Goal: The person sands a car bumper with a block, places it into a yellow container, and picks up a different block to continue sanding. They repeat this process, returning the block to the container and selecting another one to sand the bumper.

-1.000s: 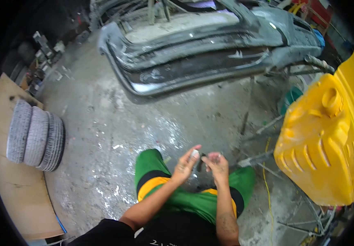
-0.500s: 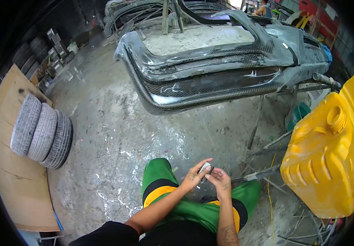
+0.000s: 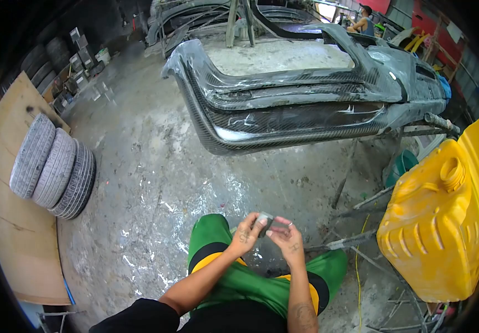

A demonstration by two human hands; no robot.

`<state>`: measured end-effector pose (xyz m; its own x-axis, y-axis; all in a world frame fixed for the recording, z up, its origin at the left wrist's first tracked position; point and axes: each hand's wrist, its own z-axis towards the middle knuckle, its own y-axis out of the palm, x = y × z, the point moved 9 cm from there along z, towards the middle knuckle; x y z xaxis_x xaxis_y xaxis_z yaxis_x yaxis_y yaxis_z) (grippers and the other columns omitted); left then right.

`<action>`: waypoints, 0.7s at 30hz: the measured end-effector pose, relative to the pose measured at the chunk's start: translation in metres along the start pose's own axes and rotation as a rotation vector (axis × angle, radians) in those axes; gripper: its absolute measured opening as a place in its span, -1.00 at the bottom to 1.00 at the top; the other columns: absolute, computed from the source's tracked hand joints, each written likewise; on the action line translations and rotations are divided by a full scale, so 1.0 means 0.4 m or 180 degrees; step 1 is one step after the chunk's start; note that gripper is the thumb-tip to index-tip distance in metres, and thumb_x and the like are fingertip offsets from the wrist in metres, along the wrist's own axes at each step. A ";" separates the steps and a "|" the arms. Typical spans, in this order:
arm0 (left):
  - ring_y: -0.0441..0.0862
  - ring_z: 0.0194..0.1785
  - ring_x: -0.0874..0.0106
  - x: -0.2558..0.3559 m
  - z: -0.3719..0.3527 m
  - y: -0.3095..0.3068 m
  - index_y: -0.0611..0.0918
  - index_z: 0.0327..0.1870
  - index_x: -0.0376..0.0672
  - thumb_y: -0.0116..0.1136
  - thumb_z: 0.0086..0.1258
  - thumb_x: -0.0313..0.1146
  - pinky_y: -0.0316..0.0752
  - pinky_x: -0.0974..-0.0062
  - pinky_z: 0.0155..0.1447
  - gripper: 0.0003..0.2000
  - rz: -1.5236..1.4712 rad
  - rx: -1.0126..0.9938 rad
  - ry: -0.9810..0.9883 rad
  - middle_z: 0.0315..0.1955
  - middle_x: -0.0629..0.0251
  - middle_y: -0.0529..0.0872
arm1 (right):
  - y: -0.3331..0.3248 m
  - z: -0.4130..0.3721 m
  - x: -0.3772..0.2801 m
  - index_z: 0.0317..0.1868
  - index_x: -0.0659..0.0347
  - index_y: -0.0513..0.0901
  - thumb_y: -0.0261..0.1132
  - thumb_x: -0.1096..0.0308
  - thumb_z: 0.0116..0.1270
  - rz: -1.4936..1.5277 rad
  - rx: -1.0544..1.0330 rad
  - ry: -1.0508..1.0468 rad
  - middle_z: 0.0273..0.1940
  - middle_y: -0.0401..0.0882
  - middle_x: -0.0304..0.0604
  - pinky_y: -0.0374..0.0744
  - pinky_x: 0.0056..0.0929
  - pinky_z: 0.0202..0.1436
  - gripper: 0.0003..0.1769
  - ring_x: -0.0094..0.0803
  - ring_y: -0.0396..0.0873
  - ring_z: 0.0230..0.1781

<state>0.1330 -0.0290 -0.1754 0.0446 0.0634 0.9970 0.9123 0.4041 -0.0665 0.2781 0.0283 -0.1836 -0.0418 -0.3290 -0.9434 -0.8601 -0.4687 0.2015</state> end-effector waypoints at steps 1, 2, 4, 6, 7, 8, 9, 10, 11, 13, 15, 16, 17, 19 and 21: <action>0.48 -0.24 0.61 0.016 0.008 -0.020 0.60 0.04 -0.23 0.10 0.62 -0.22 0.43 0.56 -0.15 -0.75 0.0007 -0.0005 0.0005 -0.34 0.42 0.61 | 0.006 0.015 -0.026 0.29 0.29 0.49 0.51 0.52 0.23 0.0008 0.0002 -0.0006 0.08 0.63 0.02 0.62 -0.43 0.18 -0.38 -0.37 0.62 0.13; 0.47 -0.25 0.61 0.052 0.015 -0.068 0.60 0.02 -0.23 0.10 0.61 -0.23 0.42 0.57 -0.17 -0.76 0.0280 0.0304 0.0266 -0.35 0.43 0.59 | 0.000 0.032 -0.069 0.32 0.29 0.47 0.50 0.49 0.26 -0.0011 0.0132 -0.0253 0.15 0.60 0.03 0.60 -0.40 0.23 -0.37 -0.34 0.59 0.19; 0.46 -0.27 0.61 0.163 0.026 -0.156 0.59 -0.02 -0.23 0.10 0.61 -0.26 0.40 0.58 -0.20 -0.79 0.0633 0.0721 0.0814 -0.36 0.44 0.56 | -0.014 0.068 -0.149 0.35 0.30 0.46 0.49 0.45 0.29 -0.0021 0.0276 -0.0512 0.21 0.58 0.04 0.58 -0.37 0.28 -0.35 -0.31 0.56 0.25; 0.52 -0.26 0.48 0.319 0.025 -0.238 0.59 -0.07 -0.24 0.12 0.56 -0.33 0.44 0.51 -0.19 -0.84 0.0916 0.0990 0.1306 -0.31 0.29 0.59 | -0.021 0.107 -0.240 0.44 0.33 0.36 0.46 0.28 0.37 0.0638 0.0168 -0.0759 0.35 0.47 0.05 0.47 -0.29 0.41 -0.27 -0.24 0.46 0.36; 0.59 -0.24 0.34 0.405 0.019 -0.273 0.60 -0.10 -0.25 0.15 0.51 -0.39 0.48 0.44 -0.17 -0.88 0.1116 0.1150 0.1515 -0.27 0.14 0.63 | -0.019 0.125 -0.282 0.44 0.33 0.36 0.46 0.28 0.37 0.0665 0.0169 -0.0768 0.35 0.47 0.05 0.47 -0.29 0.41 -0.27 -0.24 0.46 0.36; 0.59 -0.24 0.31 0.502 0.008 -0.293 0.59 -0.09 -0.28 0.18 0.46 -0.43 0.49 0.41 -0.17 -0.87 0.1487 0.1260 0.1946 -0.25 0.11 0.63 | -0.006 0.136 -0.337 0.47 0.34 0.30 0.44 0.18 0.40 0.0915 0.0066 -0.0904 0.41 0.39 0.07 0.39 -0.22 0.47 -0.22 -0.22 0.40 0.41; 0.59 -0.24 0.28 0.592 -0.002 -0.301 0.59 -0.09 -0.30 0.20 0.42 -0.47 0.50 0.38 -0.17 -0.86 0.1855 0.1369 0.2376 -0.24 0.09 0.62 | 0.008 0.148 -0.377 0.50 0.36 0.25 0.41 0.08 0.42 0.1161 -0.0041 -0.1037 0.47 0.31 0.09 0.31 -0.16 0.53 -0.16 -0.20 0.35 0.45; 0.58 -0.23 0.29 0.673 -0.003 -0.293 0.58 -0.09 -0.31 0.20 0.40 -0.50 0.48 0.42 -0.16 -0.86 0.2016 0.1354 0.2845 -0.24 0.09 0.61 | 0.020 0.167 -0.397 0.50 0.36 0.25 0.41 0.08 0.42 0.1176 -0.0063 -0.1041 0.47 0.31 0.09 0.31 -0.16 0.53 -0.16 -0.20 0.35 0.45; 0.57 -0.23 0.29 0.736 -0.004 -0.285 0.58 -0.09 -0.33 0.20 0.39 -0.53 0.47 0.45 -0.15 -0.86 0.2173 0.1334 0.3317 -0.24 0.10 0.59 | 0.033 0.182 -0.419 0.50 0.32 0.26 0.37 0.00 0.44 0.1339 -0.0140 -0.1067 0.47 0.29 0.07 0.28 -0.13 0.54 -0.17 -0.19 0.33 0.45; 0.60 -0.18 0.20 0.789 0.039 -0.286 0.60 -0.06 -0.34 0.27 0.28 -0.60 0.51 0.37 -0.09 -0.78 0.2222 0.1182 0.3370 -0.20 0.07 0.62 | 0.054 0.207 -0.459 0.49 0.28 0.26 0.33 -0.07 0.45 0.1516 -0.0210 -0.1120 0.47 0.28 0.06 0.25 -0.09 0.56 -0.17 -0.18 0.32 0.45; 0.60 -0.16 0.18 0.831 0.070 -0.227 0.62 -0.02 -0.34 0.31 0.25 -0.61 0.52 0.33 -0.08 -0.73 0.2798 0.0656 0.3729 -0.20 0.07 0.61 | 0.094 0.218 -0.498 0.40 0.19 0.36 0.32 -0.12 0.45 0.2028 -0.0563 -0.1139 0.32 0.43 -0.01 0.28 -0.08 0.53 -0.27 -0.19 0.39 0.35; 0.58 -0.17 0.14 0.843 0.080 -0.206 0.62 0.04 -0.32 0.35 0.25 -0.56 0.53 0.29 -0.09 -0.68 0.2979 0.0501 0.3834 -0.22 0.07 0.60 | 0.098 0.223 -0.516 0.40 0.19 0.36 0.32 -0.12 0.45 0.2039 -0.0548 -0.1159 0.32 0.43 -0.01 0.28 -0.08 0.53 -0.27 -0.19 0.39 0.35; 0.58 -0.17 0.14 0.851 0.093 -0.202 0.62 0.04 -0.32 0.35 0.25 -0.56 0.53 0.29 -0.09 -0.68 0.2975 0.0480 0.3856 -0.22 0.07 0.60 | 0.110 0.223 -0.543 0.35 0.15 0.39 0.32 -0.12 0.45 0.2127 -0.0703 -0.1244 0.25 0.47 -0.05 0.33 -0.10 0.49 -0.32 -0.22 0.43 0.29; 0.57 -0.19 0.13 0.836 0.111 -0.161 0.62 0.08 -0.31 0.36 0.25 -0.52 0.52 0.25 -0.11 -0.64 0.3470 0.0119 0.3979 -0.24 0.09 0.58 | 0.121 0.229 -0.569 0.31 0.12 0.41 0.32 -0.13 0.45 0.2210 -0.0842 -0.1327 0.17 0.52 -0.10 0.38 -0.12 0.46 -0.36 -0.24 0.46 0.23; 0.55 -0.17 0.12 0.826 0.121 -0.153 0.59 0.13 -0.31 0.36 0.25 -0.49 0.51 0.22 -0.07 -0.60 0.3568 -0.0039 0.3986 -0.21 0.10 0.56 | 0.125 0.245 -0.571 0.36 0.16 0.37 0.26 -0.27 0.42 0.1880 -0.0771 -0.1164 0.16 0.47 -0.08 0.43 -0.10 0.41 -0.22 -0.22 0.44 0.24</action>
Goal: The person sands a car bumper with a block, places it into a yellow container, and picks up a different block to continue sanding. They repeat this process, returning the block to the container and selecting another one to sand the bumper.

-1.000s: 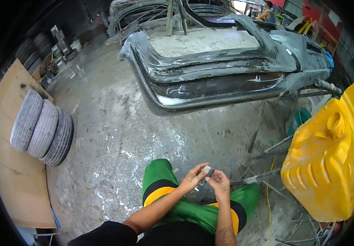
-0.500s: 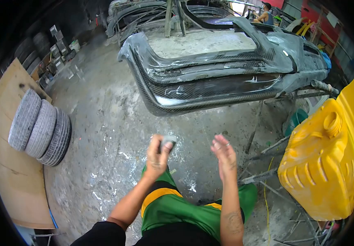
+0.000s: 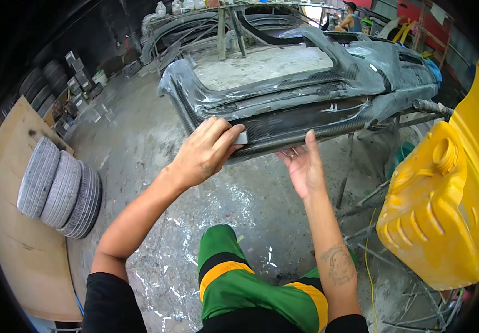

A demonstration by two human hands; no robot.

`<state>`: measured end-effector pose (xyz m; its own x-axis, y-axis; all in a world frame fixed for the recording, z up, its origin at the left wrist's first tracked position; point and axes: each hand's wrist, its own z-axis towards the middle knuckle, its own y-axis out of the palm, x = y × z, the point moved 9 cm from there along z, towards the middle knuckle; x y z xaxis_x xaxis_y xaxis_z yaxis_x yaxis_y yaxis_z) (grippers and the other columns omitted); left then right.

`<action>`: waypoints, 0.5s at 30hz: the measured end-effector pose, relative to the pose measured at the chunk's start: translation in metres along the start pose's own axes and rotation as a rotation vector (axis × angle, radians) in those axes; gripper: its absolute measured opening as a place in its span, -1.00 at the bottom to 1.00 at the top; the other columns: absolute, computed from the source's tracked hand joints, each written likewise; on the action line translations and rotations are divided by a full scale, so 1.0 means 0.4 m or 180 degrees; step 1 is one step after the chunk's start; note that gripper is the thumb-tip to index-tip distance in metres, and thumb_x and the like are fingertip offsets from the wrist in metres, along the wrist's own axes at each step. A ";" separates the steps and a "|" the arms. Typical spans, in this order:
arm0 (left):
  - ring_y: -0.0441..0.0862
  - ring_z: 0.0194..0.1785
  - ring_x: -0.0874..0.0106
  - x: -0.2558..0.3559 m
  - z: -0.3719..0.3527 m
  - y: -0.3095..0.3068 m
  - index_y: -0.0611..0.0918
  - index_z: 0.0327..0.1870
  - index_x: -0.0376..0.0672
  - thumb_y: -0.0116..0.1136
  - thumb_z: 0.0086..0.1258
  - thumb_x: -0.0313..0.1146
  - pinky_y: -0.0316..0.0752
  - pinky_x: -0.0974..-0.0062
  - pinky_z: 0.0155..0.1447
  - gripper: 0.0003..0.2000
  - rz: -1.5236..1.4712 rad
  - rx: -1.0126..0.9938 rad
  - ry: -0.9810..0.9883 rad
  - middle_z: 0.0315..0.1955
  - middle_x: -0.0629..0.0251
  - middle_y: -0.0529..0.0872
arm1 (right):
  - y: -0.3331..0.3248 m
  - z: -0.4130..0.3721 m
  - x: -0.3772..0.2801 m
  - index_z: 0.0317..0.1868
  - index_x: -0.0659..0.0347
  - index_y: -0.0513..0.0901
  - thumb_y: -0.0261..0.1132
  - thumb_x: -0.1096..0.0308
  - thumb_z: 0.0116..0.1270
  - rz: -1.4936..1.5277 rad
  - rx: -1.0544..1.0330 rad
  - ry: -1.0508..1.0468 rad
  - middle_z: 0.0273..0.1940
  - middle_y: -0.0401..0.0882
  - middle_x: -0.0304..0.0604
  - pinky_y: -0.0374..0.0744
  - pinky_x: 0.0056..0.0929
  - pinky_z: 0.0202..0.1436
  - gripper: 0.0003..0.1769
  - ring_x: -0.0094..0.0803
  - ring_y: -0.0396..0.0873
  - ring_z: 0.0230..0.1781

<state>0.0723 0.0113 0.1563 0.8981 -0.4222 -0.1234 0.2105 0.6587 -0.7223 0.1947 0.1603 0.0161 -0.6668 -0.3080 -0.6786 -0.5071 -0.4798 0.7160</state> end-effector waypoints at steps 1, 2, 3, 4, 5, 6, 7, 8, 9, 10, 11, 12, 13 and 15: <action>0.55 -0.16 0.12 0.002 -0.001 0.008 0.58 0.14 -0.33 0.36 0.25 -0.50 0.50 0.22 -0.05 -0.59 0.0070 -0.0115 0.0062 -0.19 0.09 0.56 | -0.002 0.001 -0.005 0.36 0.16 0.37 0.26 -0.27 0.42 -0.0002 0.0016 -0.0008 0.16 0.47 -0.08 0.43 -0.10 0.41 -0.22 -0.22 0.44 0.24; 0.54 -0.14 0.11 0.003 -0.003 0.015 0.57 0.15 -0.34 0.35 0.26 -0.51 0.49 0.23 -0.02 -0.58 0.0146 -0.0229 0.0118 -0.17 0.09 0.55 | 0.002 0.001 -0.012 0.35 0.16 0.39 0.26 -0.26 0.42 -0.0074 -0.0029 -0.0034 0.16 0.50 -0.10 0.47 -0.10 0.37 -0.24 -0.23 0.48 0.20; 0.54 -0.11 0.11 0.004 -0.006 0.020 0.55 0.16 -0.36 0.33 0.27 -0.54 0.48 0.22 0.00 -0.58 0.0162 -0.0355 0.0157 -0.14 0.08 0.55 | 0.006 0.001 -0.017 0.34 0.16 0.40 0.27 -0.24 0.43 -0.0142 -0.0080 -0.0059 0.15 0.53 -0.12 0.50 -0.10 0.33 -0.26 -0.24 0.51 0.16; 0.54 -0.11 0.11 0.006 -0.005 0.018 0.55 0.16 -0.36 0.33 0.27 -0.54 0.48 0.22 0.00 -0.58 0.0163 -0.0361 0.0163 -0.14 0.08 0.55 | 0.002 0.001 -0.017 0.34 0.16 0.40 0.27 -0.24 0.43 -0.0135 -0.0077 -0.0064 0.15 0.53 -0.12 0.50 -0.10 0.33 -0.26 -0.24 0.51 0.16; 0.54 -0.11 0.12 0.012 -0.003 0.019 0.55 0.15 -0.37 0.33 0.26 -0.55 0.48 0.23 0.00 -0.58 0.0148 -0.0405 0.0218 -0.14 0.08 0.54 | 0.005 -0.001 -0.016 0.33 0.13 0.36 0.29 -0.14 0.45 -0.0011 -0.0201 -0.0046 0.14 0.55 -0.14 0.51 -0.10 0.32 -0.34 -0.26 0.54 0.14; 0.54 -0.11 0.12 0.019 0.000 0.021 0.55 0.14 -0.39 0.32 0.25 -0.57 0.48 0.23 0.00 -0.59 0.0136 -0.0452 0.0282 -0.14 0.08 0.54 | 0.009 -0.004 -0.015 0.31 0.09 0.33 0.32 -0.03 0.48 0.0117 -0.0326 -0.0037 0.13 0.57 -0.17 0.52 -0.10 0.32 -0.40 -0.27 0.57 0.12; 0.54 -0.11 0.12 0.020 0.002 0.022 0.55 0.14 -0.39 0.32 0.25 -0.57 0.48 0.23 0.00 -0.59 0.0142 -0.0464 0.0314 -0.14 0.08 0.54 | 0.005 -0.008 -0.014 0.31 0.09 0.33 0.32 -0.03 0.48 0.0139 -0.0320 -0.0064 0.13 0.57 -0.17 0.52 -0.10 0.32 -0.40 -0.27 0.57 0.12; 0.52 -0.10 0.16 0.024 0.001 0.029 0.56 0.10 -0.40 0.29 0.26 -0.55 0.47 0.26 0.02 -0.63 0.0197 -0.0571 0.0383 -0.13 0.10 0.54 | 0.005 -0.015 -0.018 0.33 0.08 0.29 0.33 0.01 0.48 0.0071 -0.0364 -0.0205 0.14 0.56 -0.17 0.52 -0.07 0.31 -0.40 -0.27 0.57 0.13; 0.51 -0.09 0.21 0.027 0.006 0.034 0.57 0.07 -0.41 0.26 0.27 -0.52 0.47 0.30 0.04 -0.66 0.0268 -0.0661 0.0442 -0.12 0.12 0.54 | 0.009 -0.018 -0.024 0.35 0.06 0.25 0.33 0.06 0.49 -0.0008 -0.0428 -0.0345 0.15 0.56 -0.17 0.53 -0.04 0.30 -0.39 -0.27 0.58 0.14; 0.51 -0.09 0.21 0.031 0.022 0.040 0.57 0.07 -0.41 0.26 0.27 -0.52 0.47 0.30 0.04 -0.66 0.0287 -0.0653 0.0457 -0.12 0.12 0.54 | 0.007 -0.017 -0.019 0.35 0.06 0.25 0.33 0.06 0.49 -0.0003 -0.0445 -0.0364 0.15 0.56 -0.17 0.53 -0.04 0.30 -0.39 -0.27 0.58 0.14; 0.51 -0.06 0.21 0.045 0.041 0.061 0.57 0.06 -0.41 0.20 0.29 -0.52 0.47 0.31 0.06 -0.67 0.0300 -0.0719 0.0560 -0.10 0.12 0.53 | -0.003 -0.017 -0.012 0.35 0.04 0.24 0.33 0.10 0.49 0.0016 -0.0383 -0.0419 0.16 0.55 -0.17 0.54 -0.02 0.30 -0.40 -0.27 0.59 0.14; 0.51 -0.03 0.22 0.060 0.062 0.076 0.57 0.06 -0.42 0.15 0.30 -0.51 0.47 0.33 0.07 -0.69 0.0334 -0.0788 0.0648 -0.07 0.12 0.53 | -0.002 -0.014 -0.008 0.36 0.02 0.22 0.33 0.13 0.49 0.0042 -0.0343 -0.0462 0.18 0.55 -0.17 0.55 0.01 0.29 -0.40 -0.27 0.60 0.13; 0.50 0.01 0.25 0.075 0.088 0.090 0.56 0.06 -0.41 0.08 0.32 -0.49 0.46 0.35 0.09 -0.69 0.0443 -0.0966 0.0657 -0.04 0.13 0.52 | -0.001 -0.016 -0.008 0.35 -0.01 0.23 0.32 0.15 0.51 0.0016 -0.0330 -0.0477 0.18 0.54 -0.15 0.56 0.02 0.28 -0.43 -0.26 0.60 0.13; 0.50 0.01 0.25 0.064 0.060 0.085 0.56 0.06 -0.40 0.09 0.30 -0.49 0.45 0.35 0.10 -0.68 0.0432 -0.0972 0.0556 -0.04 0.14 0.52 | 0.000 -0.025 -0.008 0.35 -0.02 0.23 0.31 0.15 0.51 0.0211 -0.0423 -0.0412 0.18 0.54 -0.14 0.58 0.00 0.27 -0.44 -0.25 0.60 0.13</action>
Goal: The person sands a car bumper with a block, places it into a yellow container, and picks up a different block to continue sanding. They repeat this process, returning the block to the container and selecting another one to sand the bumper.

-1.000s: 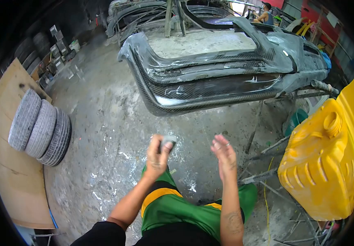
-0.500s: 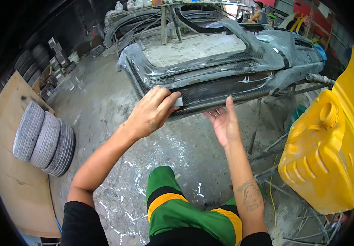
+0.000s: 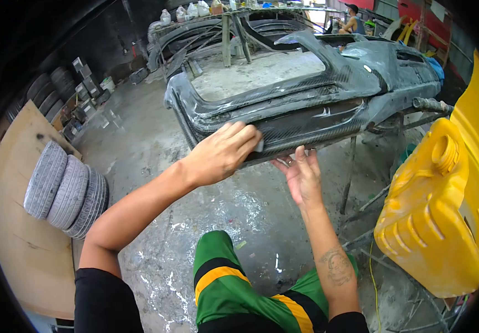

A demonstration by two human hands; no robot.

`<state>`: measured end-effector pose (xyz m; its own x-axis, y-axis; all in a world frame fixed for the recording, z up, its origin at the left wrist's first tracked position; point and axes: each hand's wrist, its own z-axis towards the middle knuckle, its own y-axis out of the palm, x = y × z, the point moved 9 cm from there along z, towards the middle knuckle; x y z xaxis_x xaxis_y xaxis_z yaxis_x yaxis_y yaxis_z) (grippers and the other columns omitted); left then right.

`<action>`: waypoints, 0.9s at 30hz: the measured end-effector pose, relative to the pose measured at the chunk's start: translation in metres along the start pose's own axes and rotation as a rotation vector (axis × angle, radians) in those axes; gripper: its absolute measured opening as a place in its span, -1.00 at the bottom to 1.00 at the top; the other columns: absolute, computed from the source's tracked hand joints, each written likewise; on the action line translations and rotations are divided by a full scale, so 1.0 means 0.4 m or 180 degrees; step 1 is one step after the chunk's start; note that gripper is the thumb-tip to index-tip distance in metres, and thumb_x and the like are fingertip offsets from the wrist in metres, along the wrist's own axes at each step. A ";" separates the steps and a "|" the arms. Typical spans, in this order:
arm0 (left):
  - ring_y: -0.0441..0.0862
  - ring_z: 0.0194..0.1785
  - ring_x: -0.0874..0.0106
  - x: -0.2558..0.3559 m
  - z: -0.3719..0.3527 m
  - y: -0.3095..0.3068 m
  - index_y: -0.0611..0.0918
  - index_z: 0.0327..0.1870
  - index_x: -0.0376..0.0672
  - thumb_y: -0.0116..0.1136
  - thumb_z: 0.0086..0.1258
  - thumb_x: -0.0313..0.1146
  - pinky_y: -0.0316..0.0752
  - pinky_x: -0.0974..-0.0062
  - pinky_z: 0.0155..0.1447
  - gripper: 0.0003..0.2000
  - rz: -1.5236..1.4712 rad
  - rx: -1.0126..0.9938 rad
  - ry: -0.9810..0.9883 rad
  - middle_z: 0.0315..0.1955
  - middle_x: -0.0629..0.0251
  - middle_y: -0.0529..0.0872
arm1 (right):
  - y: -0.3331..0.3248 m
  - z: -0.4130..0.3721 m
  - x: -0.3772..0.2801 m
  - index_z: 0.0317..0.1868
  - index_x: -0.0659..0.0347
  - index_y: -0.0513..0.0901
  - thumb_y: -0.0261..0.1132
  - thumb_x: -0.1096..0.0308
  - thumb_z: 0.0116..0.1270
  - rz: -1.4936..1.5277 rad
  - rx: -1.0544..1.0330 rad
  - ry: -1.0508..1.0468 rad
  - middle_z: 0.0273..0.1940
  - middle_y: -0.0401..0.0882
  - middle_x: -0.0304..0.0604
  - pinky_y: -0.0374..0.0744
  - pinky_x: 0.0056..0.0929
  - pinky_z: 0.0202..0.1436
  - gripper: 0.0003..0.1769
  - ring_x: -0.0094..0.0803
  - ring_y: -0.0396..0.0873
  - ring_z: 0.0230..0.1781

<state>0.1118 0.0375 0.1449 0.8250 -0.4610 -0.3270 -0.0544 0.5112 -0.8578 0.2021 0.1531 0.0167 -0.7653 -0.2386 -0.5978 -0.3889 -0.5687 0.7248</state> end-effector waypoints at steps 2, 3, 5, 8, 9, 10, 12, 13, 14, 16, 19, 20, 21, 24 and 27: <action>0.50 0.01 0.25 -0.015 -0.049 -0.016 0.56 0.08 -0.37 0.10 0.27 -0.49 0.44 0.33 0.11 -0.66 0.0052 -0.0070 -0.0178 -0.04 0.16 0.52 | 0.001 0.007 -0.008 0.35 -0.05 0.22 0.28 0.14 0.53 0.0174 -0.0133 0.0014 0.17 0.54 -0.10 0.63 -0.01 0.22 -0.46 -0.22 0.60 0.14; 0.50 0.01 0.25 -0.021 -0.062 -0.021 0.56 0.08 -0.37 0.10 0.27 -0.49 0.44 0.33 0.11 -0.66 0.0107 -0.0059 -0.0171 -0.04 0.16 0.52 | 0.004 0.010 -0.010 0.35 -0.05 0.22 0.28 0.14 0.53 0.0190 -0.0181 -0.0014 0.17 0.54 -0.10 0.63 -0.01 0.22 -0.46 -0.22 0.60 0.14; 0.50 0.01 0.25 -0.028 -0.081 0.000 0.56 0.09 -0.36 0.10 0.29 -0.51 0.44 0.33 0.12 -0.66 0.0322 -0.0272 -0.0084 -0.03 0.16 0.51 | 0.000 0.012 -0.005 0.35 -0.04 0.23 0.27 0.13 0.53 0.0135 -0.0116 -0.0058 0.17 0.54 -0.10 0.63 -0.01 0.22 -0.47 -0.22 0.60 0.14; 0.50 -0.04 0.24 0.008 0.044 0.011 0.54 0.14 -0.35 0.11 0.28 -0.50 0.44 0.34 0.08 -0.62 0.0109 -0.0075 0.0001 -0.09 0.16 0.50 | 0.002 0.011 0.002 0.34 -0.03 0.23 0.27 0.11 0.54 0.0093 -0.0077 -0.0037 0.19 0.53 -0.13 0.61 0.01 0.23 -0.48 -0.23 0.60 0.15; 0.50 -0.06 0.21 0.020 0.066 0.011 0.51 0.19 -0.36 0.12 0.27 -0.49 0.45 0.30 0.05 -0.57 0.0000 -0.0106 -0.0012 -0.14 0.14 0.48 | -0.005 0.006 0.001 0.34 -0.03 0.23 0.27 0.11 0.54 0.0090 0.0021 -0.0025 0.20 0.52 -0.14 0.61 0.00 0.24 -0.47 -0.23 0.60 0.15; 0.51 -0.04 0.22 0.016 0.056 0.008 0.52 0.20 -0.34 0.14 0.27 -0.47 0.45 0.31 0.06 -0.57 -0.0016 -0.0058 -0.0066 -0.13 0.16 0.49 | -0.008 0.007 -0.002 0.34 -0.03 0.21 0.26 0.11 0.54 0.0033 -0.0043 0.0003 0.21 0.51 -0.14 0.60 0.01 0.24 -0.47 -0.23 0.59 0.16; 0.51 -0.04 0.23 -0.013 -0.016 0.005 0.52 0.20 -0.34 0.15 0.26 -0.46 0.45 0.31 0.06 -0.56 0.0100 -0.0162 -0.0158 -0.13 0.16 0.50 | -0.007 0.008 -0.004 0.34 -0.03 0.21 0.26 0.12 0.54 0.0085 -0.0095 0.0051 0.21 0.51 -0.14 0.60 0.01 0.24 -0.47 -0.23 0.59 0.16; 0.52 -0.03 0.24 -0.025 -0.055 0.004 0.52 0.21 -0.33 0.16 0.25 -0.45 0.45 0.31 0.06 -0.55 0.0192 -0.0258 -0.0230 -0.12 0.17 0.50 | -0.004 0.005 0.001 0.34 -0.03 0.21 0.26 0.12 0.54 0.0122 -0.0121 0.0087 0.21 0.51 -0.14 0.60 0.01 0.24 -0.48 -0.23 0.59 0.16; 0.51 -0.04 0.24 -0.039 -0.074 0.010 0.53 0.18 -0.33 0.16 0.24 -0.47 0.45 0.30 0.06 -0.56 0.0122 -0.0362 -0.0323 -0.11 0.18 0.51 | -0.003 0.004 0.005 0.34 -0.03 0.21 0.26 0.12 0.54 0.0147 -0.0129 0.0082 0.21 0.51 -0.14 0.60 0.01 0.24 -0.48 -0.23 0.59 0.16; 0.50 -0.04 0.24 -0.015 -0.003 0.010 0.54 0.15 -0.34 0.16 0.21 -0.49 0.45 0.32 0.07 -0.57 0.0115 -0.0253 -0.0244 -0.09 0.18 0.51 | -0.007 0.008 0.008 0.40 -0.08 0.21 0.21 0.09 0.57 0.0042 -0.0029 -0.0004 0.20 0.52 -0.12 0.62 0.00 0.23 -0.47 -0.21 0.56 0.18; 0.49 -0.04 0.24 0.030 0.121 0.006 0.55 0.11 -0.37 0.15 0.20 -0.51 0.44 0.34 0.07 -0.60 -0.0036 -0.0163 -0.0094 -0.10 0.21 0.50 | -0.013 0.012 0.008 0.32 -0.04 0.22 0.25 0.19 0.56 0.0209 0.0051 0.0035 0.23 0.49 -0.15 0.61 0.03 0.24 -0.52 -0.23 0.59 0.15; 0.49 -0.05 0.24 0.028 0.107 0.006 0.55 0.11 -0.37 0.16 0.21 -0.50 0.44 0.33 0.06 -0.60 -0.0031 -0.0133 -0.0132 -0.11 0.21 0.50 | -0.016 0.007 0.006 0.32 -0.04 0.22 0.25 0.19 0.56 0.0211 0.0049 0.0048 0.23 0.49 -0.15 0.61 0.03 0.24 -0.52 -0.23 0.59 0.15; 0.49 -0.05 0.24 0.018 0.083 0.001 0.55 0.11 -0.37 0.16 0.21 -0.50 0.44 0.32 0.05 -0.60 -0.0004 -0.0100 -0.0170 -0.12 0.21 0.50 | -0.009 0.008 0.002 0.31 -0.03 0.21 0.25 0.19 0.56 0.0231 -0.0044 0.0059 0.23 0.48 -0.14 0.61 0.03 0.25 -0.52 -0.23 0.59 0.15; 0.52 -0.09 0.21 -0.003 -0.001 -0.012 0.54 0.14 -0.38 0.22 0.22 -0.51 0.45 0.28 0.01 -0.57 0.0131 -0.0221 -0.0239 -0.14 0.16 0.51 | -0.001 0.006 0.009 0.31 -0.02 0.21 0.24 0.19 0.57 0.0266 -0.0128 0.0120 0.24 0.48 -0.13 0.60 0.04 0.26 -0.53 -0.23 0.59 0.16; 0.51 -0.10 0.21 0.017 0.085 0.007 0.55 0.12 -0.39 0.21 0.22 -0.50 0.44 0.29 -0.01 -0.59 0.0023 -0.0061 -0.0108 -0.14 0.16 0.51 | -0.013 0.008 0.004 0.30 -0.01 0.21 0.23 0.20 0.57 0.0236 -0.0067 0.0071 0.24 0.48 -0.13 0.60 0.05 0.27 -0.54 -0.23 0.60 0.16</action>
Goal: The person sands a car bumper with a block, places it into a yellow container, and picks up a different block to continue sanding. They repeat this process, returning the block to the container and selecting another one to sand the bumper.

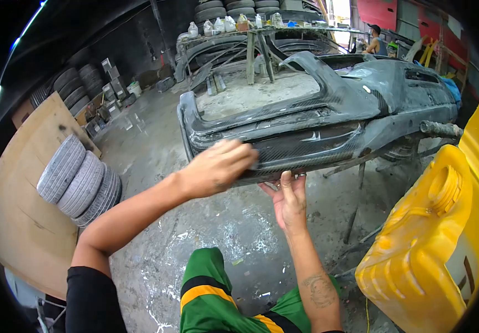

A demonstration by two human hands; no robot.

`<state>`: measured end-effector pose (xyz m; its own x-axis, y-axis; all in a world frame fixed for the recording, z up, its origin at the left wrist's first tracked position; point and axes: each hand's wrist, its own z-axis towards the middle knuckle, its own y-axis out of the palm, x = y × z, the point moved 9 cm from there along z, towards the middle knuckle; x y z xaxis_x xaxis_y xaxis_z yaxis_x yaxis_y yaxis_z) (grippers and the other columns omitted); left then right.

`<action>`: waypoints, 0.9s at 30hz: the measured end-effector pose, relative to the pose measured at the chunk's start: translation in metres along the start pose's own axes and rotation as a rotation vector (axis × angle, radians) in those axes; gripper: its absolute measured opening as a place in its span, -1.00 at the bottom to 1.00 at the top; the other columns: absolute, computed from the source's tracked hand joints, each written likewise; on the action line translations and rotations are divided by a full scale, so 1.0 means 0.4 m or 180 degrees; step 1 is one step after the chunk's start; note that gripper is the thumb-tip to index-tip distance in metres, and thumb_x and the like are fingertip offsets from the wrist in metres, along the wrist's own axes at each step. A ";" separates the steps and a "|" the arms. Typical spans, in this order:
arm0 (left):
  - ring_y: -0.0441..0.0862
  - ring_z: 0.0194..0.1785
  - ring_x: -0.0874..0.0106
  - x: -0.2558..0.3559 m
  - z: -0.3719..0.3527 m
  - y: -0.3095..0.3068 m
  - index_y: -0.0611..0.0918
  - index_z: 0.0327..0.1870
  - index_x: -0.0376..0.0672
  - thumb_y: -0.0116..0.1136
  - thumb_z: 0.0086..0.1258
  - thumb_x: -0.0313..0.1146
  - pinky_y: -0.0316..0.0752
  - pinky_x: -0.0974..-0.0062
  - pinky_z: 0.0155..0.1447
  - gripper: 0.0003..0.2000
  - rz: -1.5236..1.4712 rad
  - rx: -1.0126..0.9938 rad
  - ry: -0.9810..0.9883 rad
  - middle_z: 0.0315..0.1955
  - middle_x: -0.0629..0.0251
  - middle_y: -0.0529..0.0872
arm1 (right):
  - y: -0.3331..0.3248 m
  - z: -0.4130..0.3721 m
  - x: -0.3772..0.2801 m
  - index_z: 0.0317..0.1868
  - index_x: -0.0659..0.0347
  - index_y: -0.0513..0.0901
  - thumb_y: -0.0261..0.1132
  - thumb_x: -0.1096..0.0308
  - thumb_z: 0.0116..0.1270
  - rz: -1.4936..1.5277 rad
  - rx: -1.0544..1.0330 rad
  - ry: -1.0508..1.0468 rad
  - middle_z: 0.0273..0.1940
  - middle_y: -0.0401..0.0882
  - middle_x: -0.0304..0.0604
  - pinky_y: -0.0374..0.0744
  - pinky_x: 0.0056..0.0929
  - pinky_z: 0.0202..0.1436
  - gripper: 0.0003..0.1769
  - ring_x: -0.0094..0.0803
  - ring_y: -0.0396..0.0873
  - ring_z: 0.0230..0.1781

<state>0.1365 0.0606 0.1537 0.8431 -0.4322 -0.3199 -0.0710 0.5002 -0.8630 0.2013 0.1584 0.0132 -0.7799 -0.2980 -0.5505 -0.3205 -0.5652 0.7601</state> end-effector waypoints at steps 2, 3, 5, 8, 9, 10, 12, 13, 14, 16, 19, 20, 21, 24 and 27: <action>0.49 -0.12 0.22 0.038 0.088 -0.003 0.56 0.10 -0.40 0.21 0.26 -0.49 0.44 0.32 -0.04 -0.63 -0.0209 0.0089 0.0189 -0.14 0.14 0.50 | 0.003 0.007 0.003 0.30 -0.01 0.21 0.23 0.20 0.57 -0.0012 0.0026 -0.0028 0.24 0.48 -0.13 0.60 0.05 0.28 -0.54 -0.23 0.60 0.16; 0.49 -0.13 0.22 0.041 0.080 -0.004 0.56 0.09 -0.40 0.21 0.27 -0.50 0.44 0.31 -0.05 -0.64 -0.0176 0.0070 0.0194 -0.15 0.14 0.49 | 0.001 0.002 0.007 0.31 -0.01 0.20 0.23 0.20 0.57 -0.0002 -0.0068 0.0013 0.24 0.47 -0.13 0.59 0.05 0.29 -0.54 -0.23 0.59 0.17; 0.49 -0.14 0.22 0.030 0.029 -0.021 0.55 0.09 -0.40 0.22 0.27 -0.50 0.44 0.30 -0.05 -0.64 -0.0083 0.0078 0.0207 -0.16 0.14 0.49 | 0.009 -0.002 -0.001 0.34 -0.02 0.17 0.23 0.17 0.57 0.0019 -0.0191 0.0066 0.26 0.46 -0.13 0.56 0.05 0.33 -0.49 -0.24 0.56 0.22; 0.49 -0.15 0.22 0.006 -0.031 -0.018 0.55 0.09 -0.41 0.24 0.24 -0.52 0.46 0.29 -0.06 -0.62 -0.0010 0.0048 -0.0013 -0.18 0.13 0.48 | 0.011 -0.010 -0.009 0.37 -0.02 0.15 0.24 0.16 0.56 -0.0033 -0.0080 0.0113 0.28 0.44 -0.13 0.54 0.04 0.35 -0.46 -0.24 0.53 0.25; 0.49 -0.16 0.22 0.016 -0.009 -0.016 0.56 0.08 -0.41 0.24 0.23 -0.52 0.47 0.29 -0.06 -0.63 -0.0125 0.0120 0.0090 -0.19 0.14 0.48 | 0.006 -0.009 0.000 0.39 -0.04 0.13 0.23 0.15 0.57 -0.0045 -0.0114 0.0119 0.31 0.41 -0.14 0.53 0.03 0.35 -0.44 -0.24 0.51 0.28; 0.49 -0.17 0.22 0.028 0.017 -0.021 0.56 0.07 -0.41 0.25 0.22 -0.53 0.47 0.29 -0.06 -0.63 -0.0225 0.0197 0.0173 -0.19 0.14 0.49 | 0.007 -0.009 0.000 0.39 -0.04 0.13 0.23 0.15 0.57 -0.0083 -0.0149 0.0096 0.31 0.41 -0.14 0.53 0.03 0.35 -0.44 -0.24 0.51 0.28; 0.49 -0.16 0.20 0.060 0.118 -0.007 0.56 0.04 -0.41 0.24 0.26 -0.51 0.48 0.32 -0.05 -0.66 -0.0197 0.0248 0.0197 -0.19 0.14 0.50 | 0.007 -0.006 0.001 0.38 -0.04 0.13 0.23 0.16 0.57 -0.0016 -0.0141 0.0082 0.32 0.40 -0.15 0.54 0.03 0.35 -0.45 -0.24 0.50 0.28; 0.50 -0.16 0.20 0.059 0.119 -0.013 0.56 0.05 -0.40 0.24 0.27 -0.50 0.48 0.32 -0.04 -0.66 -0.0216 0.0318 0.0240 -0.19 0.14 0.50 | 0.006 -0.004 0.002 0.37 -0.05 0.15 0.23 0.17 0.57 -0.0042 -0.0178 0.0104 0.32 0.40 -0.15 0.54 0.03 0.34 -0.46 -0.23 0.50 0.29; 0.50 -0.15 0.20 0.062 0.114 -0.015 0.56 0.06 -0.40 0.24 0.27 -0.50 0.48 0.32 -0.04 -0.66 -0.0243 0.0388 0.0262 -0.20 0.13 0.49 | -0.004 -0.009 0.000 0.37 -0.05 0.15 0.23 0.17 0.57 -0.0081 -0.0172 0.0123 0.32 0.40 -0.15 0.54 0.03 0.34 -0.46 -0.23 0.50 0.29; 0.51 -0.06 0.21 0.025 0.033 -0.003 0.56 0.07 -0.42 0.21 0.27 -0.46 0.49 0.31 0.02 -0.64 -0.0167 0.0123 -0.0172 -0.11 0.14 0.51 | 0.010 -0.002 -0.003 0.35 -0.05 0.16 0.23 0.19 0.57 0.0036 -0.0331 0.0173 0.30 0.43 -0.16 0.54 0.03 0.35 -0.48 -0.24 0.51 0.28; 0.51 -0.07 0.21 -0.003 -0.051 -0.008 0.57 0.03 -0.38 0.16 0.30 -0.48 0.50 0.31 0.03 -0.71 0.0047 -0.0222 -0.0235 -0.11 0.15 0.52 | 0.020 -0.009 -0.012 0.35 -0.06 0.19 0.24 0.16 0.56 0.0011 -0.0168 0.0138 0.26 0.47 -0.16 0.54 0.02 0.34 -0.49 -0.24 0.54 0.23; 0.51 -0.07 0.21 -0.004 -0.038 0.000 0.57 0.03 -0.38 0.16 0.30 -0.48 0.50 0.31 0.03 -0.71 0.0064 -0.0195 -0.0221 -0.11 0.15 0.52 | 0.014 -0.010 -0.009 0.36 -0.08 0.21 0.23 0.13 0.56 -0.0024 -0.0085 0.0133 0.26 0.47 -0.16 0.56 0.00 0.31 -0.49 -0.24 0.55 0.21; 0.51 -0.07 0.20 0.015 -0.004 -0.003 0.57 0.01 -0.38 0.16 0.29 -0.48 0.50 0.31 0.04 -0.71 -0.0018 -0.0055 -0.0085 -0.11 0.15 0.52 | 0.004 -0.007 0.000 0.36 -0.08 0.20 0.24 0.12 0.56 -0.0045 -0.0128 0.0164 0.26 0.45 -0.17 0.56 -0.01 0.32 -0.48 -0.24 0.55 0.21; 0.52 -0.03 0.20 0.052 0.098 0.005 0.57 0.03 -0.39 0.16 0.24 -0.48 0.49 0.30 0.10 -0.67 -0.0150 0.0029 -0.0070 -0.10 0.13 0.53 | 0.008 -0.006 -0.002 0.37 -0.08 0.20 0.24 0.11 0.56 -0.0035 -0.0200 0.0087 0.27 0.45 -0.17 0.55 0.01 0.33 -0.48 -0.23 0.54 0.22; 0.53 -0.05 0.23 0.031 0.011 -0.002 0.55 0.11 -0.44 0.18 0.26 -0.46 0.51 0.34 0.04 -0.61 -0.0016 0.0042 -0.0145 -0.12 0.14 0.52 | 0.010 -0.004 -0.011 0.36 -0.03 0.18 0.20 0.20 0.59 0.0013 -0.0257 0.0173 0.30 0.42 -0.16 0.52 0.06 0.35 -0.52 -0.23 0.53 0.25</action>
<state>0.1495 0.0582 0.1521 0.8668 -0.4003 -0.2973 -0.0601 0.5081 -0.8592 0.2042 0.1563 0.0179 -0.7499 -0.3406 -0.5671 -0.2714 -0.6234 0.7333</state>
